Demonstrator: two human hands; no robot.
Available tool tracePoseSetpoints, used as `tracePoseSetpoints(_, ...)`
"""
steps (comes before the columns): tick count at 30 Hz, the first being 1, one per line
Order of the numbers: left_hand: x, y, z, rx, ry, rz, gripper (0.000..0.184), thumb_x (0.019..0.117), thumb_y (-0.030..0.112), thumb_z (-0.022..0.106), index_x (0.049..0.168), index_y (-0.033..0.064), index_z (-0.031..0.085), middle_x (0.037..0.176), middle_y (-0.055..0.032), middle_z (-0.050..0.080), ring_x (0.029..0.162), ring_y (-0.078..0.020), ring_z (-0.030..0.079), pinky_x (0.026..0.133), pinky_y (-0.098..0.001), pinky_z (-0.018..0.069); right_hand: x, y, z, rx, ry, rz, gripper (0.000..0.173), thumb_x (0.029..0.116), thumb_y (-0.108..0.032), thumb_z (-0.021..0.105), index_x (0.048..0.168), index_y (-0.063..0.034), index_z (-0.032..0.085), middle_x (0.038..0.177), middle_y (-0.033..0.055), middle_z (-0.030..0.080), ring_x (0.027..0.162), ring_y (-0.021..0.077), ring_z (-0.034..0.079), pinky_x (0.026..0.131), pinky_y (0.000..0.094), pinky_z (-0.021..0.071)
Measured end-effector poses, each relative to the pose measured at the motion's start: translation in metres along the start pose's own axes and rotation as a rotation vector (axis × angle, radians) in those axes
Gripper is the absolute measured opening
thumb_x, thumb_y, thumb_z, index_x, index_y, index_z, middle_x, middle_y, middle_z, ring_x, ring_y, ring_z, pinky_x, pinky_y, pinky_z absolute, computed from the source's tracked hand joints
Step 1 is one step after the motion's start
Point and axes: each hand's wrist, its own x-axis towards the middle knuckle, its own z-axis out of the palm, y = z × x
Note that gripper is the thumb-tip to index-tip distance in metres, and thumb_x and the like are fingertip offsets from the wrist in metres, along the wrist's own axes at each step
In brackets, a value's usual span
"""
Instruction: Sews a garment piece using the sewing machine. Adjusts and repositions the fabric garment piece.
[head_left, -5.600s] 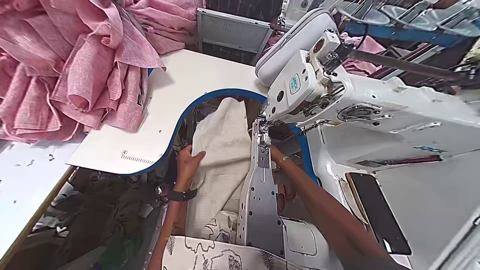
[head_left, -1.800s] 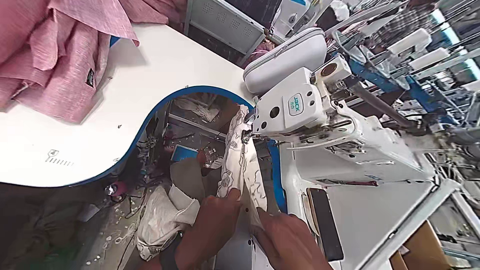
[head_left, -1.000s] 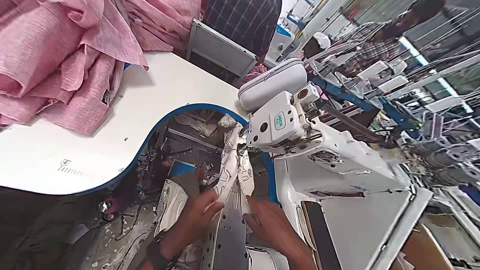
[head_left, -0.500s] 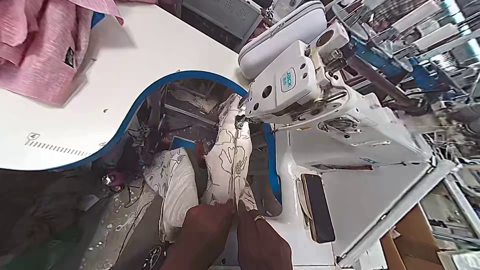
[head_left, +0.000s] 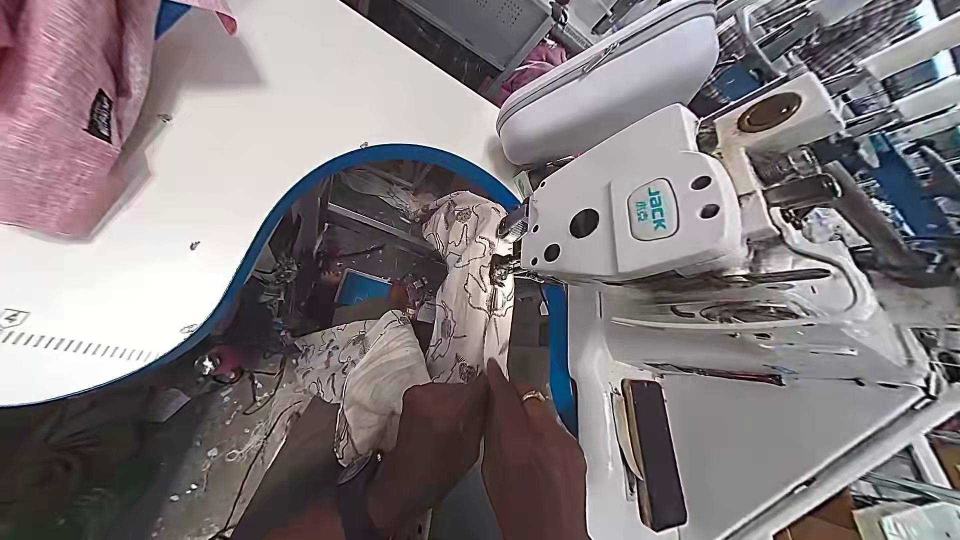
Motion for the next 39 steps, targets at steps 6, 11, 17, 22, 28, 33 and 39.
tracePoseSetpoints(6,0.029,-0.012,0.011,-0.441,-0.036,-0.341,0.019,0.0969,0.009,0.059,0.095,-0.0015,0.075,0.066,0.0027,0.066,0.056,0.0031,0.056,0.055,-0.0158,0.0476,0.029,0.008,0.019,0.026,0.008,0.054,0.029,0.0896,-0.002,0.059,0.113,0.0037,0.075,0.080,0.0175,0.070,0.057,0.0306,0.067,0.046,0.0410,0.0514)
tracePoseSetpoints(11,0.032,-0.039,-0.031,-0.639,-0.295,-0.626,0.004,0.0929,0.010,0.066,0.091,0.0067,0.066,0.058,0.0138,0.050,0.049,0.0044,0.044,0.048,-0.0147,0.0376,-0.015,0.051,0.004,0.260,-0.470,0.254,0.019,0.0896,-0.011,0.066,0.096,0.0048,0.072,0.073,0.0200,0.067,0.067,0.0402,0.068,0.059,0.0584,0.0502)
tracePoseSetpoints(17,0.104,-0.068,-0.073,-0.321,-0.519,-0.109,0.016,0.0973,0.016,0.060,0.088,0.0058,0.068,0.079,0.0058,0.064,0.077,0.0011,0.060,0.075,-0.0201,0.0509,-0.037,0.090,-0.017,0.617,-0.242,-0.019,0.034,0.1006,-0.029,0.053,0.082,-0.0046,0.066,0.061,0.0028,0.057,0.056,0.0077,0.056,0.053,0.0241,0.0448)
tracePoseSetpoints(22,0.067,0.011,-0.061,0.277,-0.453,0.093,0.022,0.0961,0.023,0.064,0.090,0.0035,0.073,0.063,-0.0091,0.064,0.057,-0.0273,0.063,0.060,-0.0479,0.0505,-0.052,0.065,-0.037,0.250,-0.313,0.053,0.019,0.0918,-0.015,0.060,0.086,-0.0001,0.071,0.063,0.0129,0.063,0.055,0.0324,0.066,0.046,0.0485,0.0489)
tracePoseSetpoints(28,0.015,0.000,-0.030,-0.132,-0.453,-0.148,0.022,0.0881,0.009,0.058,0.067,0.0030,0.060,0.052,-0.0037,0.048,0.047,-0.0133,0.047,0.049,-0.0329,0.0369,-0.027,0.018,-0.024,0.151,-0.223,-0.238,0.008,0.0743,-0.006,0.067,0.080,-0.0066,0.072,0.057,0.0069,0.058,0.047,0.0242,0.061,0.037,0.0366,0.0441)
tracePoseSetpoints(33,0.040,-0.047,-0.032,-0.847,-0.676,-0.382,0.035,0.0877,-0.004,0.054,0.061,0.0190,0.054,0.059,0.0195,0.054,0.056,0.0125,0.047,0.053,-0.0110,0.0381,0.005,0.012,-0.024,0.154,-0.417,-0.301,0.010,0.0766,-0.004,0.071,0.086,-0.0033,0.072,0.060,0.0109,0.060,0.051,0.0298,0.065,0.042,0.0418,0.0481)
tracePoseSetpoints(39,0.048,-0.029,-0.015,-0.822,-0.414,-0.465,0.021,0.0967,-0.003,0.054,0.088,0.0024,0.072,0.078,0.0083,0.071,0.074,0.0066,0.063,0.072,-0.0157,0.0531,0.016,0.019,-0.017,0.076,-0.404,-0.155,0.006,0.0853,-0.005,0.068,0.090,-0.0025,0.071,0.062,0.0130,0.063,0.057,0.0336,0.068,0.048,0.0456,0.0511)
